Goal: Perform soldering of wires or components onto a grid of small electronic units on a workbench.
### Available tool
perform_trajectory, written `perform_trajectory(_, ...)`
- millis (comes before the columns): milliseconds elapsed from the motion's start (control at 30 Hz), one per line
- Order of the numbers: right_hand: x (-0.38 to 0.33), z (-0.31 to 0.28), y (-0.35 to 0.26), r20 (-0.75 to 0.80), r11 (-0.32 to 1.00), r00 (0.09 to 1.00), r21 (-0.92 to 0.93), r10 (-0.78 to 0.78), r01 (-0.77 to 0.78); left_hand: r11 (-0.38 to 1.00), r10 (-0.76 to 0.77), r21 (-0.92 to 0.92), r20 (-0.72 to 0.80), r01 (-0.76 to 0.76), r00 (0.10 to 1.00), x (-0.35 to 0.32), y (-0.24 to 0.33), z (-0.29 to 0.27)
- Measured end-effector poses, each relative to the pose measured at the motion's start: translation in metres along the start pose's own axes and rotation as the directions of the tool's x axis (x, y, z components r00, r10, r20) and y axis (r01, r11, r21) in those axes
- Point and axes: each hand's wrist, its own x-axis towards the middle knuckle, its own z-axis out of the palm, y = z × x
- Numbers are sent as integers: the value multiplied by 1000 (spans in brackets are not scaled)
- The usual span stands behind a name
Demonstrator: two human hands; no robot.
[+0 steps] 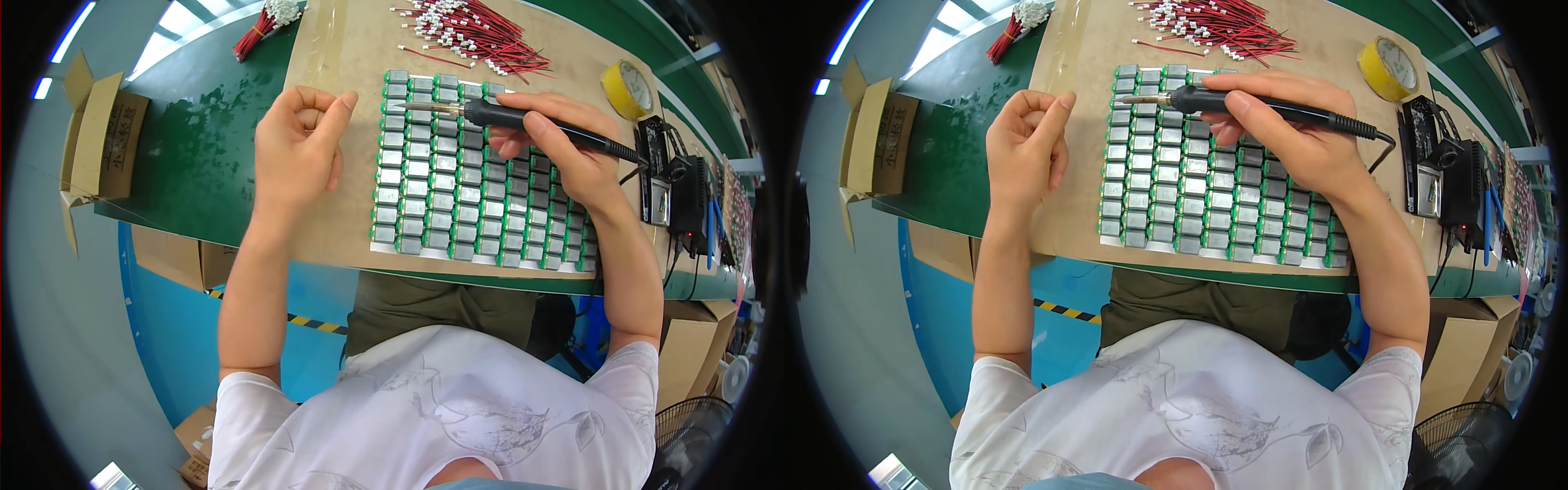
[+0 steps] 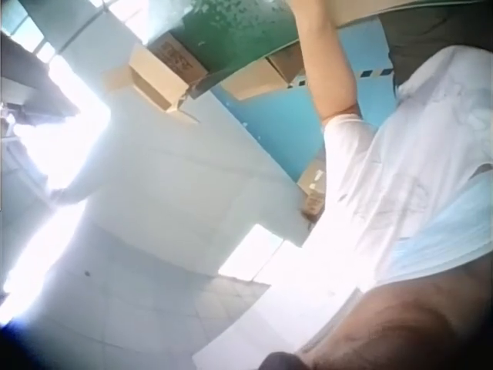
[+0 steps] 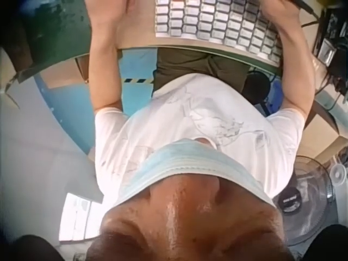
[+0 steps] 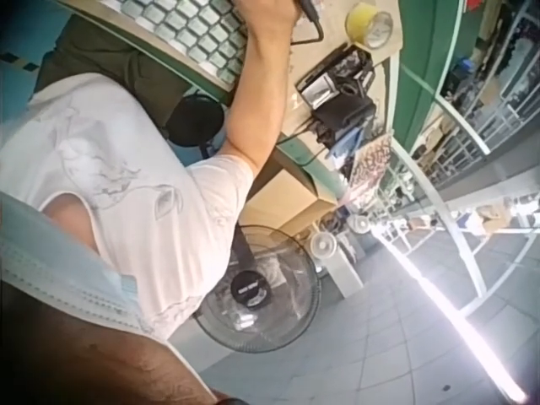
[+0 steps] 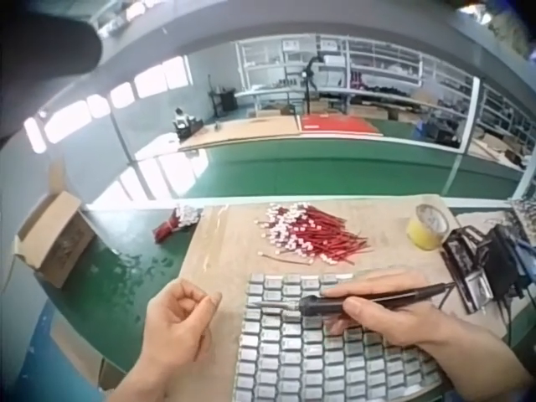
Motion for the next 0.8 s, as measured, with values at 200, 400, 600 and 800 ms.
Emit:
perform_trajectory(200, -8, -1, -3, 17, 997, 1000, -77, -11, 12, 999, -19, -44, -70, 16, 997, -7, -19, 6)
perform_trajectory(400, -6, 6, 3, 77, 983, 994, -160, -78, 89, 980, 49, -192, -18, -51, 999, -6, -31, 1)
perform_trajectory(600, -5, 8, 8, 93, 978, 991, -177, -96, 112, 998, 52, -25, 30, -51, 998, -5, -31, 1)
perform_trajectory(800, -4, 8, 9, 107, 974, 990, -195, -95, 115, 1000, -7, 28, 47, 5, 999, -9, -24, 2)
